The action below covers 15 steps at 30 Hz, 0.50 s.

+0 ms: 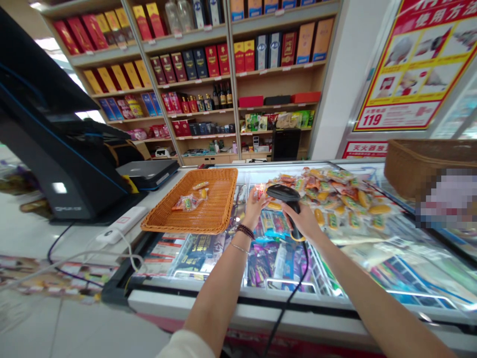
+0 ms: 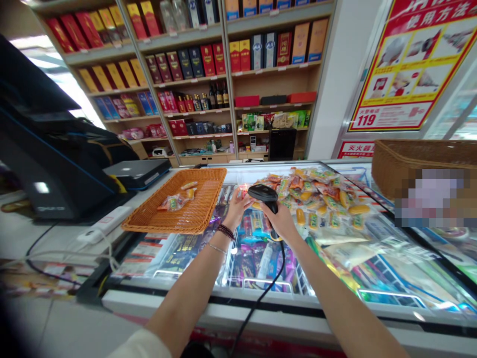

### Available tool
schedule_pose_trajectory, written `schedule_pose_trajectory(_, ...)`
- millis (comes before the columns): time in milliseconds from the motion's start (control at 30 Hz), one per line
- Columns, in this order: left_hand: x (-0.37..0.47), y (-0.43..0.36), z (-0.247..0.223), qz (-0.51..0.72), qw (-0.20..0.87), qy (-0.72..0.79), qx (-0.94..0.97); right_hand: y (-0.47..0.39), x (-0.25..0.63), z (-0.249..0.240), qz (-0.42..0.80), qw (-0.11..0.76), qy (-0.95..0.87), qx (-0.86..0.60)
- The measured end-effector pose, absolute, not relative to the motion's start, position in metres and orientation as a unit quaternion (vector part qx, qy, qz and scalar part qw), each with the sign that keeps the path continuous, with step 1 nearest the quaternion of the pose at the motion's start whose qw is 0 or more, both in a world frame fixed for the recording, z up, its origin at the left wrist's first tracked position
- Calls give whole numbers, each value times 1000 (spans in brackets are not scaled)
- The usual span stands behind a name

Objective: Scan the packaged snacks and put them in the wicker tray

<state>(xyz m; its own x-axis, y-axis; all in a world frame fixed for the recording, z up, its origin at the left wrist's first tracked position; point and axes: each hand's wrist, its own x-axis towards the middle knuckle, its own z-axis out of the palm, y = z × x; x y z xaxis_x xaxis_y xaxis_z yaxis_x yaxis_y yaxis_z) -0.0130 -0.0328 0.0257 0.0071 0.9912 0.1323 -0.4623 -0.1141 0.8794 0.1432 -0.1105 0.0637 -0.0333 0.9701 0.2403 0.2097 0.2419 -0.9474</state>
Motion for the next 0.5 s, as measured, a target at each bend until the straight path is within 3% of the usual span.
schedule_pose_trajectory(500,-11,-28,24,662,523,340,416,-112,141,66,397,496,-596,-491)
